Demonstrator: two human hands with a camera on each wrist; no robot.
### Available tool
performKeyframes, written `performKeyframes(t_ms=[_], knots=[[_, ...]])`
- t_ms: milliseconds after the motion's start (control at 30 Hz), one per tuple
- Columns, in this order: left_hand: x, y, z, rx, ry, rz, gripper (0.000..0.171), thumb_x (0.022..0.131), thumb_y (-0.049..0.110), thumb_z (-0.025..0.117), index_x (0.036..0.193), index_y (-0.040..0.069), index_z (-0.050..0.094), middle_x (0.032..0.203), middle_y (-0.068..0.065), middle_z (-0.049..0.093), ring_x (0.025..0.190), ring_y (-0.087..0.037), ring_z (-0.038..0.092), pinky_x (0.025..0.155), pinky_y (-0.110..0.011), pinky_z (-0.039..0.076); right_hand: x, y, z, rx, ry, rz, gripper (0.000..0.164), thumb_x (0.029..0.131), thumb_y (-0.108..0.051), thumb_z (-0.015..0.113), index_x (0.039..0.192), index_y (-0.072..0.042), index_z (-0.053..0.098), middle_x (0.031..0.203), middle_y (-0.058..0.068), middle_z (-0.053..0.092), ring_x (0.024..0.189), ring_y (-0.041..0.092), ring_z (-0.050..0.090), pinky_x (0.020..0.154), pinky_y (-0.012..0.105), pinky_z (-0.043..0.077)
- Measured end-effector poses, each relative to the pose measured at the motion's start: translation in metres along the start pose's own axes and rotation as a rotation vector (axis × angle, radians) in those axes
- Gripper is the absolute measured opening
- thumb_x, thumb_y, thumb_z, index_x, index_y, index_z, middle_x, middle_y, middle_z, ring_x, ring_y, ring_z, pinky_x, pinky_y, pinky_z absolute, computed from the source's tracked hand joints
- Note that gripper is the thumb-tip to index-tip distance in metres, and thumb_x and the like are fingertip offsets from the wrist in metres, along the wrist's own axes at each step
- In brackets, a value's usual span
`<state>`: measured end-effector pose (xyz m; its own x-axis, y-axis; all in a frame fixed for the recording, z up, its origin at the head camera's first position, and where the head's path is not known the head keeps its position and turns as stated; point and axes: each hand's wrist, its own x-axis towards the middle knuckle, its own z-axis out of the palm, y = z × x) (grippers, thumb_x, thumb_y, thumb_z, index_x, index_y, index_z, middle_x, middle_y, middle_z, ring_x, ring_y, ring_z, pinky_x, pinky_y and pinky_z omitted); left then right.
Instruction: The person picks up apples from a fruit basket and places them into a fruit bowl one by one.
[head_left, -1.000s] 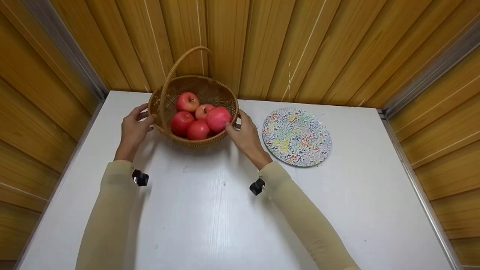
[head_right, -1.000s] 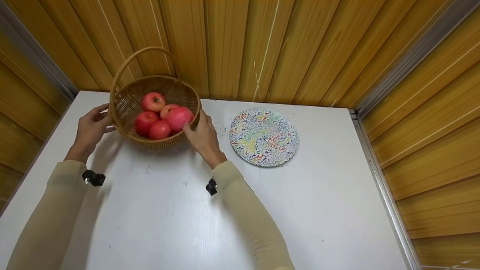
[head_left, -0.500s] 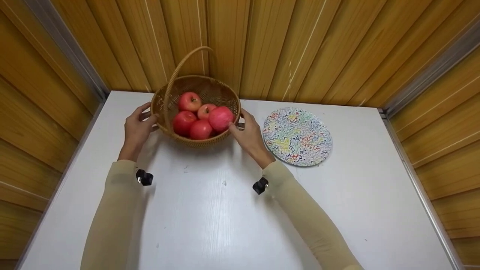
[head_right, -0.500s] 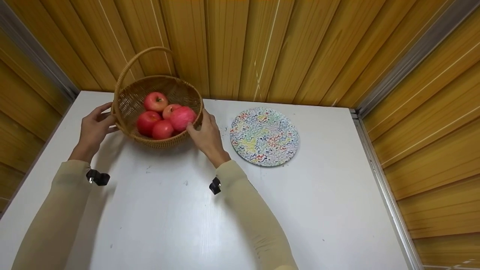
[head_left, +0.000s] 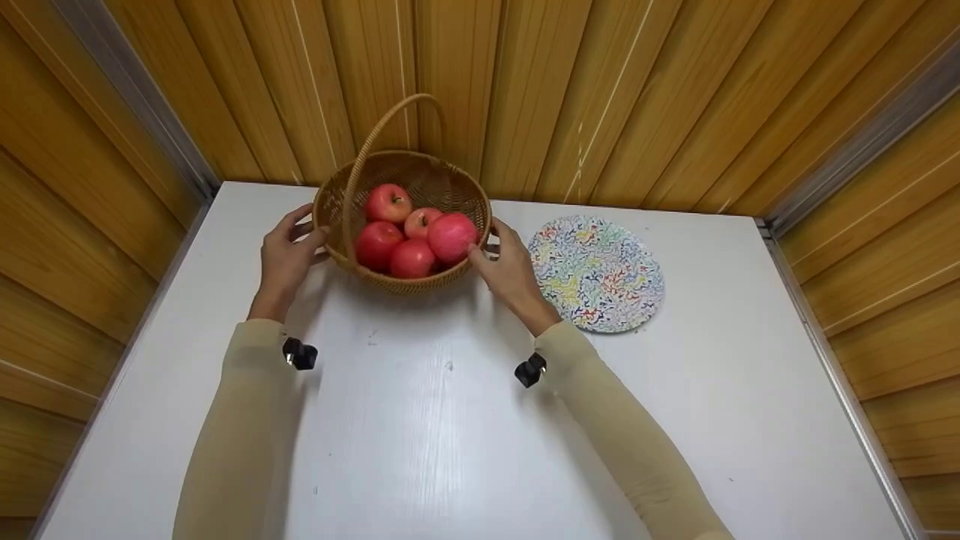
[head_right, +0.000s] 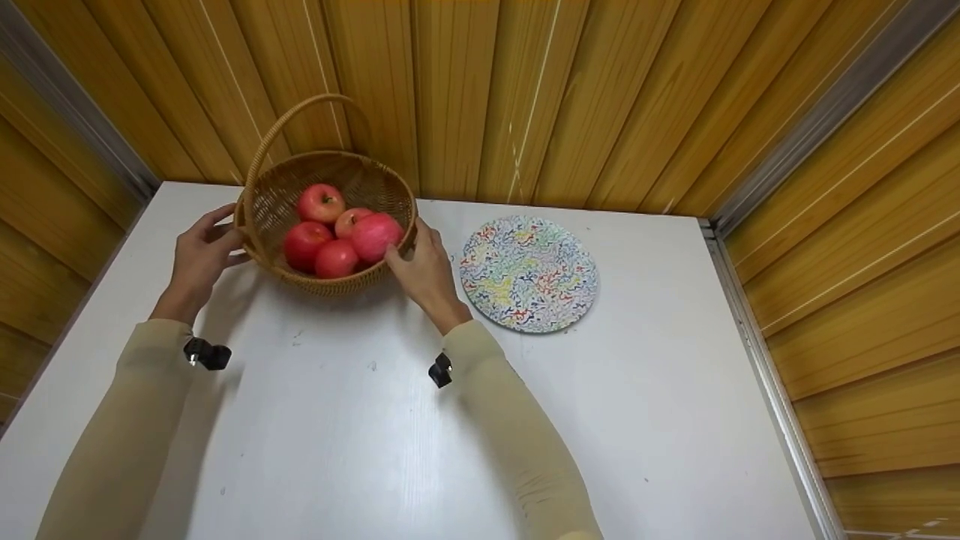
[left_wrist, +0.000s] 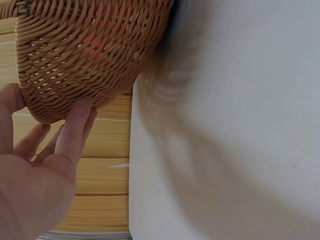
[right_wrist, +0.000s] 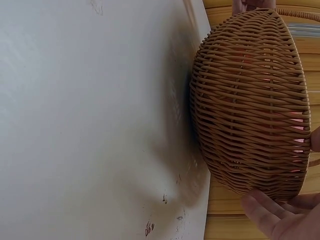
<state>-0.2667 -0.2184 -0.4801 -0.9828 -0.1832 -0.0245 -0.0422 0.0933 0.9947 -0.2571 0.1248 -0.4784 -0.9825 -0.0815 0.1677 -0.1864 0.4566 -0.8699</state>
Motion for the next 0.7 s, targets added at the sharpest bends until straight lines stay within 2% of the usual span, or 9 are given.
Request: performKeyframes(t_ms=[367, 700], knots=[[-0.002, 0.0, 0.01, -0.016, -0.006, -0.003, 0.06, 0.103, 0.022, 0.069, 0.159, 0.014, 0.05, 0.147, -0.02, 0.058, 0.127, -0.033, 0.065, 0.093, -0.036, 0.06, 0.0, 0.004, -0.009, -0.011, 0.01, 0.005, 0.07, 0.101, -0.03, 0.064, 0.16, 0.001, 0.041, 0.151, 0.021, 0.051, 0.123, 0.034, 0.065, 0.097, 0.034, 0.058], [-0.002, -0.003, 0.02, -0.027, -0.005, -0.005, 0.059, 0.103, 0.021, 0.069, 0.159, 0.015, 0.052, 0.145, -0.019, 0.06, 0.126, -0.032, 0.065, 0.092, -0.035, 0.06, 0.0, 0.007, -0.018, -0.009, 0.003, 0.029, 0.07, 0.102, -0.03, 0.064, 0.161, -0.001, 0.04, 0.153, 0.019, 0.05, 0.125, 0.031, 0.063, 0.097, 0.032, 0.057]])
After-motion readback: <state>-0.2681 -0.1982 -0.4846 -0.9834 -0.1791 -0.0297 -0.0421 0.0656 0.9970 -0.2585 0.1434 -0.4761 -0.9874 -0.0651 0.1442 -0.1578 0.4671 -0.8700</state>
